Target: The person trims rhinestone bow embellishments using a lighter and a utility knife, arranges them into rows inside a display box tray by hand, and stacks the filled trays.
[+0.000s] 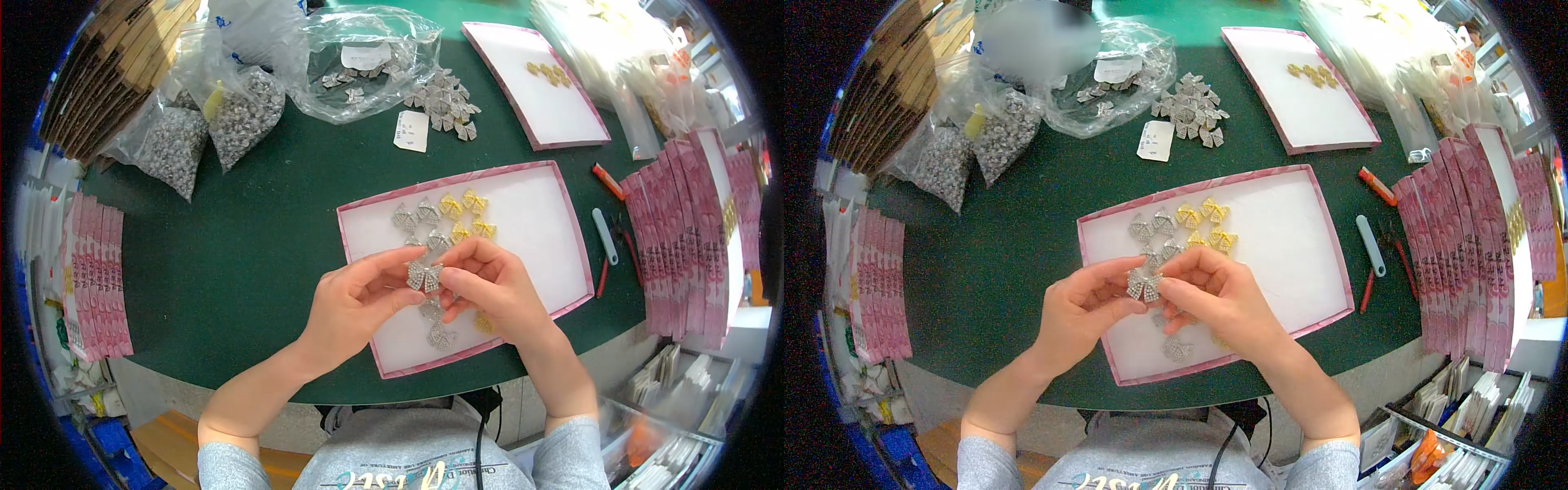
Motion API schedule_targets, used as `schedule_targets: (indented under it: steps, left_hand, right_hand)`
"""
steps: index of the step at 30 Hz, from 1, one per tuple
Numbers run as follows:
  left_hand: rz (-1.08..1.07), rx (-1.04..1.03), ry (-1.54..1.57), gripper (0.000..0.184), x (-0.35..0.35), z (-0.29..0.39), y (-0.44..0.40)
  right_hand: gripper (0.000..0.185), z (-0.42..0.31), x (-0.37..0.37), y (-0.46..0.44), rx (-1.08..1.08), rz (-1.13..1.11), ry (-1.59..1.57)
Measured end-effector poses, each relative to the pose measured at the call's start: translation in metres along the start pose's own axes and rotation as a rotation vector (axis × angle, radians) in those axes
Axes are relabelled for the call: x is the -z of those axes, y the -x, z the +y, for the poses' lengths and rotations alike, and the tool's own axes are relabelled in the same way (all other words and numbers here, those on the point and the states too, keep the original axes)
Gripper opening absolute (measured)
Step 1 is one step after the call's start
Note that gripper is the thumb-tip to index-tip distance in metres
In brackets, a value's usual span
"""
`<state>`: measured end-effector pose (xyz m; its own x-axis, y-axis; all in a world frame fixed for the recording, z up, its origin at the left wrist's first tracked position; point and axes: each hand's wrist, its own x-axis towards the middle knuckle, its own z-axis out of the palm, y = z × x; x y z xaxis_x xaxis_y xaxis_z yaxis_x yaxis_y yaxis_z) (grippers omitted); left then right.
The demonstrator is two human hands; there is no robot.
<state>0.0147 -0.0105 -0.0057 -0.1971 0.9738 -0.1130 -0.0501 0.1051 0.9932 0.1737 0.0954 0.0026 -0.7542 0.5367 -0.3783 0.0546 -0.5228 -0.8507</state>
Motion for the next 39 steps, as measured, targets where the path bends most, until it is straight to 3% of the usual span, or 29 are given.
schedule_targets:
  steps: [39]
  left_hand:
    - [-0.008,0.059,0.053,0.034,0.0009,0.0008,-0.0001]
  right_hand:
    - [0.023,0.0045,0.0056,-0.0021,0.021,-0.048,-0.019]
